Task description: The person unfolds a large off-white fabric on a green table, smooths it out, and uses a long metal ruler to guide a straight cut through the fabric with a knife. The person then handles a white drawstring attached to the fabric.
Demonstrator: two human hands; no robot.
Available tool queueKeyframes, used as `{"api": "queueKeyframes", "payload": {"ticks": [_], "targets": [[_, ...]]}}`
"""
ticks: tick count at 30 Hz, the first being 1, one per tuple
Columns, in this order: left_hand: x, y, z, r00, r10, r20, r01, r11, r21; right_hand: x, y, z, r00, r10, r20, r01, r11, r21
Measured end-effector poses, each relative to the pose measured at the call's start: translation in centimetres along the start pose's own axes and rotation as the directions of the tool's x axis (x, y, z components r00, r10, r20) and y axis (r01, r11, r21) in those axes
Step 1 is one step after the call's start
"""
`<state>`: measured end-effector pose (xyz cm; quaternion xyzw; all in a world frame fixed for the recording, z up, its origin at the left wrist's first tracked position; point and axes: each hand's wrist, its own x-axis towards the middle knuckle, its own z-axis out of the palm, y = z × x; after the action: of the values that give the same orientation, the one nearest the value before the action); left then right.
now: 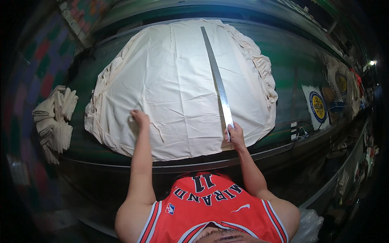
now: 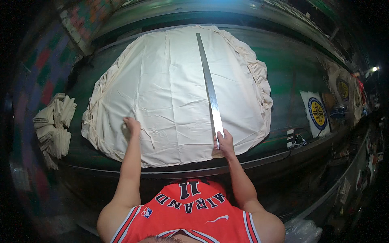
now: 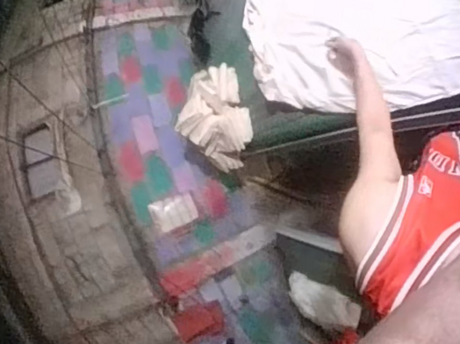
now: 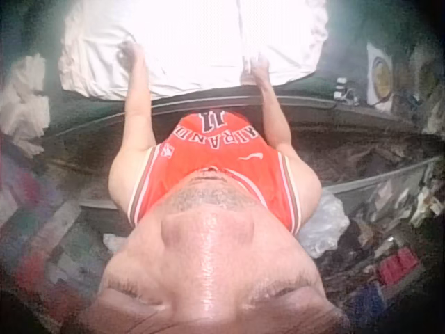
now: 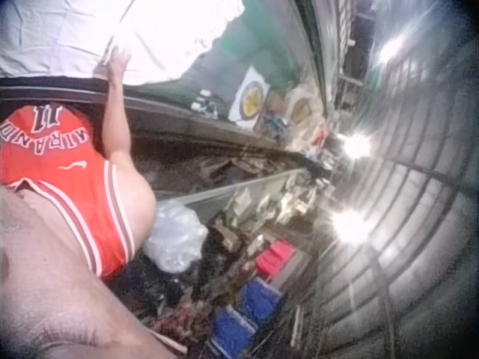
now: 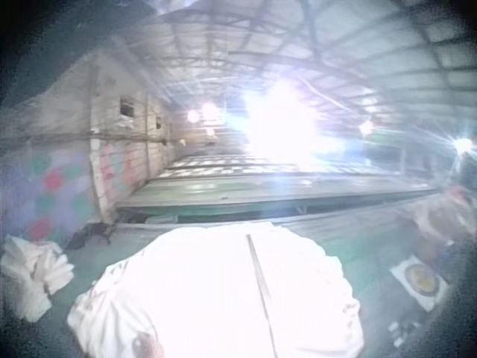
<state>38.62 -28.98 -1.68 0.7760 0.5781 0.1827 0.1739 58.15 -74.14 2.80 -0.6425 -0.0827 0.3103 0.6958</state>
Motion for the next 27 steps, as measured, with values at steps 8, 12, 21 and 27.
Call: {"api": "queueKeyframes", "payload": {"ticks": [8, 12, 21, 27], "targets": [[-7.4, 1.6, -0.4, 0.882, 0.461, -0.096, -0.457, 0.887, 0.066, 2.2, 0.7, -3.9, 0.976, 0.214, 0.026, -0.207, 0.963, -0.172], [-16.8, 4.9, 1.0, 0.653, 0.747, 0.127, -0.681, 0.652, -0.332, 2.1, 0.7, -3.3, 0.963, 0.269, 0.007, -0.264, 0.95, -0.169], [-24.3, 7.0, -1.8, 0.377, 0.874, 0.308, -0.668, 0.486, -0.563, 0.3, 0.2, -1.1, 0.982, -0.04, -0.184, -0.028, 0.936, -0.351], [-24.7, 8.0, -1.8, 0.303, 0.906, 0.296, -0.659, 0.423, -0.622, -2.6, 0.1, 1.7, 0.946, -0.126, -0.298, 0.022, 0.944, -0.33]]}}
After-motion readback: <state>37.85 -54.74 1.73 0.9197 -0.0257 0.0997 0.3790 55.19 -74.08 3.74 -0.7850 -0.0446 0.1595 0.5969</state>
